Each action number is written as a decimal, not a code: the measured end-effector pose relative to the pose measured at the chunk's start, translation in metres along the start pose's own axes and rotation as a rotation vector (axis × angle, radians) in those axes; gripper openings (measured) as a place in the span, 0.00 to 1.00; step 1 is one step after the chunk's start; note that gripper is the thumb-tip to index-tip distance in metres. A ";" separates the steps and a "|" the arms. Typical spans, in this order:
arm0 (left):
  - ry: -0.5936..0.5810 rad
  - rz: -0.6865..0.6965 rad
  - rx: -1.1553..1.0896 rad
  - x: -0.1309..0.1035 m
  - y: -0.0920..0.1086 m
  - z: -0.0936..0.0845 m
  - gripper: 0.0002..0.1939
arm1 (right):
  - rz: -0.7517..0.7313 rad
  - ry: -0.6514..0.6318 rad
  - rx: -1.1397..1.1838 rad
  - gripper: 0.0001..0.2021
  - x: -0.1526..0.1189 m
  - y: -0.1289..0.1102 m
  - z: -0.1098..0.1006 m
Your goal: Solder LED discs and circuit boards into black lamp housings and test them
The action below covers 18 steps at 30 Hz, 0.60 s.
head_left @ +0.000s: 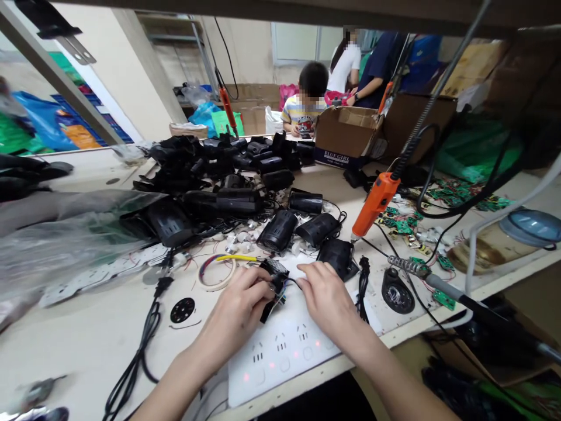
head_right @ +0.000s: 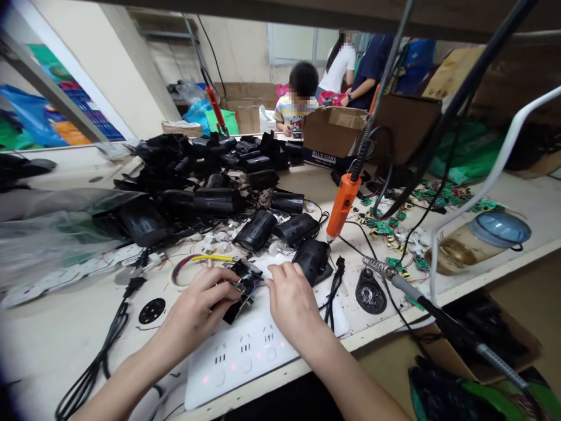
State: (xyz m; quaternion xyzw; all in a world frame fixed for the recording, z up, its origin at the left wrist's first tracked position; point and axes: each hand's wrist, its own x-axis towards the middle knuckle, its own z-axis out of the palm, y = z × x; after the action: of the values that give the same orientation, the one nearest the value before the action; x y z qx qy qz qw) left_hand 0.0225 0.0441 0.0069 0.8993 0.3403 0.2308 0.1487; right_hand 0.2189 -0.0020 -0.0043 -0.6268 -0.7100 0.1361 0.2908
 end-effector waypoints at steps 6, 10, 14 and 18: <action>0.116 0.002 -0.117 -0.005 -0.004 -0.001 0.09 | 0.082 -0.169 0.042 0.13 0.015 -0.006 -0.001; 0.133 -0.013 -0.209 -0.003 -0.006 0.001 0.08 | 0.127 -0.223 0.168 0.13 0.015 -0.007 0.001; 0.083 -0.076 -0.285 -0.003 -0.001 -0.003 0.09 | 0.157 -0.179 0.270 0.14 0.016 0.000 0.002; -0.095 -0.118 -0.312 -0.004 0.008 -0.009 0.08 | 0.083 -0.094 0.340 0.14 0.006 0.010 -0.013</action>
State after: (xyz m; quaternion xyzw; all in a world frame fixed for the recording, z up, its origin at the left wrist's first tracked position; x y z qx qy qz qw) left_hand 0.0199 0.0369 0.0166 0.8537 0.3449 0.2289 0.3159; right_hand 0.2342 0.0033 0.0022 -0.5902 -0.6631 0.2953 0.3532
